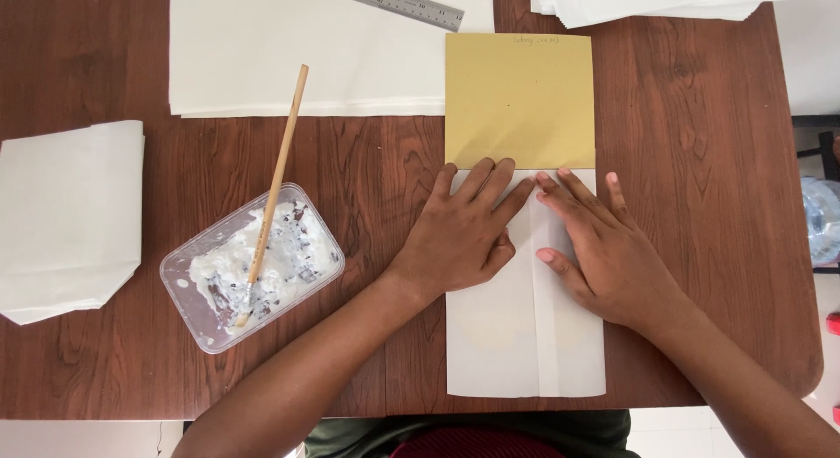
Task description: The person is manually constructing a paper bag by folding paper sheets and applying glue with a brush.
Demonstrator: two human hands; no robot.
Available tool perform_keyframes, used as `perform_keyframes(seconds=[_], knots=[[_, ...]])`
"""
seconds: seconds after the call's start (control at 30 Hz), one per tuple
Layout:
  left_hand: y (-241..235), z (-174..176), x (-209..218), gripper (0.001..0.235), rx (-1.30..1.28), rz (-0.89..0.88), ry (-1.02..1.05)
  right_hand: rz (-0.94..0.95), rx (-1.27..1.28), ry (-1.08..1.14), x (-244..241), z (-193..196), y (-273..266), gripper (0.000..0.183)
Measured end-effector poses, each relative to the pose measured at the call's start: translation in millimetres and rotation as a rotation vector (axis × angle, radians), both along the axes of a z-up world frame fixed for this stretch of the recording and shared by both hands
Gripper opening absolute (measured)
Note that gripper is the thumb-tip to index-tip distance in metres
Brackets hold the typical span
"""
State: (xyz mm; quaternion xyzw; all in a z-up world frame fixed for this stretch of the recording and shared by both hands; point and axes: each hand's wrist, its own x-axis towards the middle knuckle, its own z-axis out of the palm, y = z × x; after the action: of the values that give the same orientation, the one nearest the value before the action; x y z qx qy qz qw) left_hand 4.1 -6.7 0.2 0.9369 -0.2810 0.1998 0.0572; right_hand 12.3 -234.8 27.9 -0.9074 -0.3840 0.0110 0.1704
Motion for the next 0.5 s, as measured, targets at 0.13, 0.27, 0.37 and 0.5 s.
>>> perform_keyframes(seconds=[0.13,0.27,0.37,0.5], knots=[[-0.2,2.3,1.2,0.061,0.026,0.015,-0.048,-0.002,0.020,0.011,-3.0,-2.6,-3.0,0.066],[-2.2,-1.6,1.9,0.060,0.015,0.022,-0.037,-0.002,-0.021,-0.032,-6.6,-2.5,-4.3,0.072],[-3.1,-4.0,3.7,0.057,0.012,0.033,-0.017,0.012,-0.079,-0.171,-10.7,-3.7,-6.1,0.072],[-3.1,-4.4,3.4,0.056,0.010,0.038,-0.012,0.040,-0.099,-0.180,-20.0,-0.7,-4.6,0.073]])
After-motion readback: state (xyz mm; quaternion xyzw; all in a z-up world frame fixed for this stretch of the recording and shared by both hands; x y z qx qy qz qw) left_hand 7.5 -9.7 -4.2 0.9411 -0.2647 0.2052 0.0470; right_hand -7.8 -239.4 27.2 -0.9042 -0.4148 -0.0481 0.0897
